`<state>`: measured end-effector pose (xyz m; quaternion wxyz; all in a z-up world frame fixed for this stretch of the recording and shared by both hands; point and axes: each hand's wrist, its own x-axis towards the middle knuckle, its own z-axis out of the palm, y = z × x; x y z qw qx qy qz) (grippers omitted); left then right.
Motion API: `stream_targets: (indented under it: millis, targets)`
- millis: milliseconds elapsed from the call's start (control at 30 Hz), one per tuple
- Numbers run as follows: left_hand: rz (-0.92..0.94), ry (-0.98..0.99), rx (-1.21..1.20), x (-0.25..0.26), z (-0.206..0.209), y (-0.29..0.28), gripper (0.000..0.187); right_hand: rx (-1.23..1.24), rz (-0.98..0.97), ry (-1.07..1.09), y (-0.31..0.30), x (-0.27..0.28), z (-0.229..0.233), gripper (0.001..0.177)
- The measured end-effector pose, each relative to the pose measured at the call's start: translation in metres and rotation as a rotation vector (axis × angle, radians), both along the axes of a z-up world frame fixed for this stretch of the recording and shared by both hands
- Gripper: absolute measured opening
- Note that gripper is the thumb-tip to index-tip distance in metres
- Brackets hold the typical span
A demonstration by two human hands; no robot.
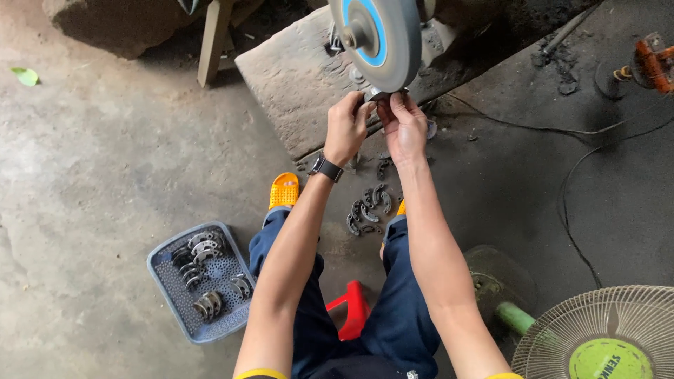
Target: The person sits on a low stool and grinds small metal parts against a rotating grinding wheel, creating sparks. They repeatedly pick up parts from a plastic basket and the floor, grind them, and place them back into the basket.
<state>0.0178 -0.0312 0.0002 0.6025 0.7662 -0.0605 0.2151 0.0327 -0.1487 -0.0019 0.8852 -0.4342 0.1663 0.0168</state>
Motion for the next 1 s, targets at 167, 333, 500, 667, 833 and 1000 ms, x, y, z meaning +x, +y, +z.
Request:
stream_targets:
  millis: [167,333,500,667,833,1000]
  targets:
    - [0.060,-0.022,-0.009,0.000,0.008,-0.001,0.005,-0.082,0.032,-0.049,0.007,0.007,0.004,0.010]
    - [0.116,-0.029,0.021,-0.012,0.020,0.009,0.005,-0.123,0.079,-0.066,0.016,0.001,0.001,0.008]
    - [0.097,-0.027,-0.049,0.005,0.010,-0.011,0.005,-0.087,-0.011,-0.072,0.003,0.008,0.001,0.016]
    - [0.134,-0.026,-0.027,-0.008,0.017,0.003,0.003,-0.121,0.031,-0.060,0.015,0.005,-0.001,0.014]
    - [0.152,-0.021,-0.028,-0.009,0.019,0.006,0.002,-0.129,0.040,-0.045,0.018,0.003,0.002,0.015]
    - [0.139,-0.014,-0.075,0.004,0.014,-0.018,0.005,-0.079,-0.066,-0.045,0.003,0.008,0.010,0.018]
